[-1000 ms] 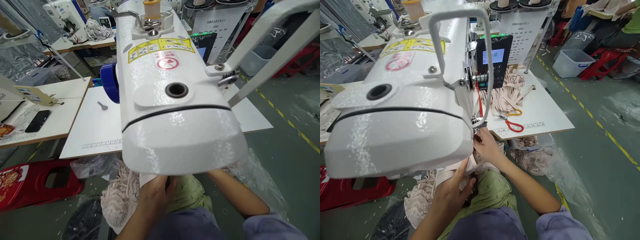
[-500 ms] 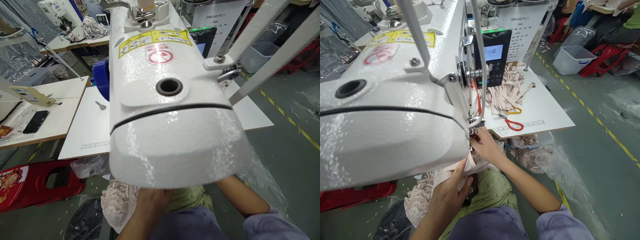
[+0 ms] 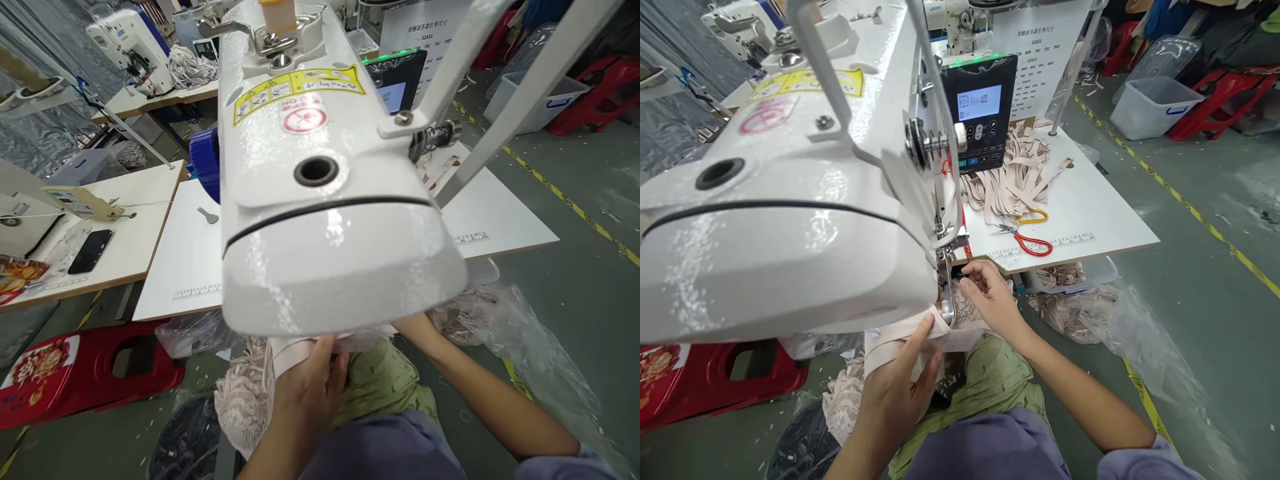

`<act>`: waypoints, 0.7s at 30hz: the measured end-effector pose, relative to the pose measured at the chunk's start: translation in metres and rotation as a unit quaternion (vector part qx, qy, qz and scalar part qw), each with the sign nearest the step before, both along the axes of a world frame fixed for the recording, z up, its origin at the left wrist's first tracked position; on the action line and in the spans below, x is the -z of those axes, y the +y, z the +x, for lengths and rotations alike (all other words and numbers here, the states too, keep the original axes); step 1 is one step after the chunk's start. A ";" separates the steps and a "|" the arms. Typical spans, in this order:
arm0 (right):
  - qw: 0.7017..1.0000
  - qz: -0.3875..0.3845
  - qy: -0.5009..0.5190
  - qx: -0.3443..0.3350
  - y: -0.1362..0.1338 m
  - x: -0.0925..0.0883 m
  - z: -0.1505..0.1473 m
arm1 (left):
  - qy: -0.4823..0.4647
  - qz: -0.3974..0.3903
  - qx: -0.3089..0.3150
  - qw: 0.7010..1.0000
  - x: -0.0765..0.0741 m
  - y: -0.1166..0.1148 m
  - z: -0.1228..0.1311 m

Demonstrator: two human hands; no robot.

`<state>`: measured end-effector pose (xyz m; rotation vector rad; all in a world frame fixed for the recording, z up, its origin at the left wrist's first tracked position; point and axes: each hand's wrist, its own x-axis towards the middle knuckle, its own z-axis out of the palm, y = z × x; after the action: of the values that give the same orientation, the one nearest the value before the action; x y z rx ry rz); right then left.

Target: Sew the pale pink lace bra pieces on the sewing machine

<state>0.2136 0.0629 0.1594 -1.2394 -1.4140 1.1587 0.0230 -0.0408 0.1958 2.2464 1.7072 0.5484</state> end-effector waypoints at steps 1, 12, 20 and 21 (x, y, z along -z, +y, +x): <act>1.000 0.004 0.001 0.005 -0.001 0.001 0.001 | 0.001 0.000 -0.002 1.000 0.000 0.000 0.000; 1.000 0.022 -0.004 -0.006 -0.007 -0.002 0.004 | 0.016 0.025 -0.001 1.000 -0.001 0.003 0.008; 0.999 0.012 0.003 -0.040 -0.013 -0.009 0.001 | -0.001 0.029 0.005 1.000 -0.001 0.005 0.012; 0.999 0.007 0.003 -0.042 -0.014 -0.009 0.001 | -0.002 0.036 0.007 0.999 0.001 0.005 0.012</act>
<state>0.2143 0.0489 0.1688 -1.1757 -1.4789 1.2069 0.0346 -0.0361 0.1952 2.3032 1.6953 0.6200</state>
